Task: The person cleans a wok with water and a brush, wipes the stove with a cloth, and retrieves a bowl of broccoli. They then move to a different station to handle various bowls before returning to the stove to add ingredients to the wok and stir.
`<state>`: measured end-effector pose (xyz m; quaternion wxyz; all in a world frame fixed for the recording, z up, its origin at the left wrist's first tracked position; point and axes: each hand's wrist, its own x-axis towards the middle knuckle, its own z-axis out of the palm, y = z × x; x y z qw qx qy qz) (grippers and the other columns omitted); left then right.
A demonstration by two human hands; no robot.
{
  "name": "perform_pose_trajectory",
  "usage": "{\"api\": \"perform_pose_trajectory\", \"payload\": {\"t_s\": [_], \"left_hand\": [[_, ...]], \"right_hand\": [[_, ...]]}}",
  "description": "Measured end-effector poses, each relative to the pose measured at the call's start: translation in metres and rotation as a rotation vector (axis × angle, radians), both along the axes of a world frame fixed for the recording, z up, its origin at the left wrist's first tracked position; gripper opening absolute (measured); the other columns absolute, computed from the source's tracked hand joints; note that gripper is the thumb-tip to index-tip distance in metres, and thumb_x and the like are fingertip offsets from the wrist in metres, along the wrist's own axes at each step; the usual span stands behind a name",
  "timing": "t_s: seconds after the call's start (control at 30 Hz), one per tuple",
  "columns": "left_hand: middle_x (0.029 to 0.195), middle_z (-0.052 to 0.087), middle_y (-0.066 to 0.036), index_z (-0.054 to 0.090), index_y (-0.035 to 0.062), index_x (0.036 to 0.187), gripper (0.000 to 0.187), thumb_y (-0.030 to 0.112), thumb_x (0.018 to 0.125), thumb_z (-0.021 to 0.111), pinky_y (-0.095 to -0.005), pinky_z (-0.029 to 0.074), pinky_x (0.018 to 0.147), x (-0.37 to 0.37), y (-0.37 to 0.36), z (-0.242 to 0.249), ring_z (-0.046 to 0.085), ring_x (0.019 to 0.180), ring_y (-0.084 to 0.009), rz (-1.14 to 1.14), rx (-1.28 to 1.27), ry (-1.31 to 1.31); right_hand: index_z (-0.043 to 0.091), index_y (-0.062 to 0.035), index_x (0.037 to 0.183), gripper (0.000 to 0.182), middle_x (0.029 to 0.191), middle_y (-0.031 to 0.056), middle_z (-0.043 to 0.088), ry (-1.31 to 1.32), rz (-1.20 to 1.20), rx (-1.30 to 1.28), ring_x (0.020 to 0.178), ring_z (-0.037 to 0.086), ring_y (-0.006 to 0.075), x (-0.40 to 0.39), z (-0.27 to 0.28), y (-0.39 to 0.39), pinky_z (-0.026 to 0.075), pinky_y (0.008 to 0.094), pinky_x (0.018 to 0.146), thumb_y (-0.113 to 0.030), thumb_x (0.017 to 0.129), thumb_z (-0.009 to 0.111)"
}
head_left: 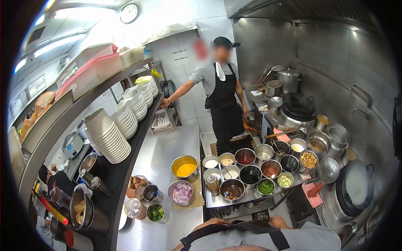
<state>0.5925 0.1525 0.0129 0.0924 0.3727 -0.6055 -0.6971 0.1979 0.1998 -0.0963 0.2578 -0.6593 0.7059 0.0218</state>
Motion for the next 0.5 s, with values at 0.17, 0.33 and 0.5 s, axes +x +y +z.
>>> {"api": "perform_pose_trajectory", "payload": {"t_s": [0.17,0.33,0.5], "left_hand": [[0.086,0.067,-0.004,0.064,0.0018,0.112,0.028,0.016,0.088,0.063,-0.0219,0.048,0.072,0.034,0.025,0.054,0.06,0.08,-0.0083,0.231,-0.059,-0.179],[0.084,0.063,-0.001,0.056,0.0032,0.121,0.032,0.005,0.089,0.058,-0.0191,0.044,0.066,0.052,0.026,0.12,0.057,0.077,-0.0047,0.231,0.164,0.219],[0.092,0.063,-0.003,0.054,0.0042,0.126,0.037,0.008,0.089,0.059,-0.0194,0.043,0.072,-0.008,0.015,0.108,0.057,0.085,-0.0068,0.405,0.223,0.412]], "right_hand": [[0.071,-0.0053,0.078,0.02,0.085,0.0172,0.067,0.027,0.064,-0.043,0.084,0.065,0.0352,-0.021,-0.033,0.017,0.051,0.0432,0.08,-0.021,0.074,0.06],[0.071,-0.0033,0.082,0.021,0.087,0.0171,0.068,0.109,-0.007,0.04,0.087,0.065,0.0332,-0.036,-0.041,0.022,0.051,0.0418,0.082,-0.019,0.075,0.059],[0.071,-0.0047,0.086,0.022,0.091,0.0176,0.067,0.123,-0.091,0.045,0.09,0.065,0.0334,-0.013,-0.012,0.009,0.05,0.0419,0.084,-0.019,0.077,0.057]]}}
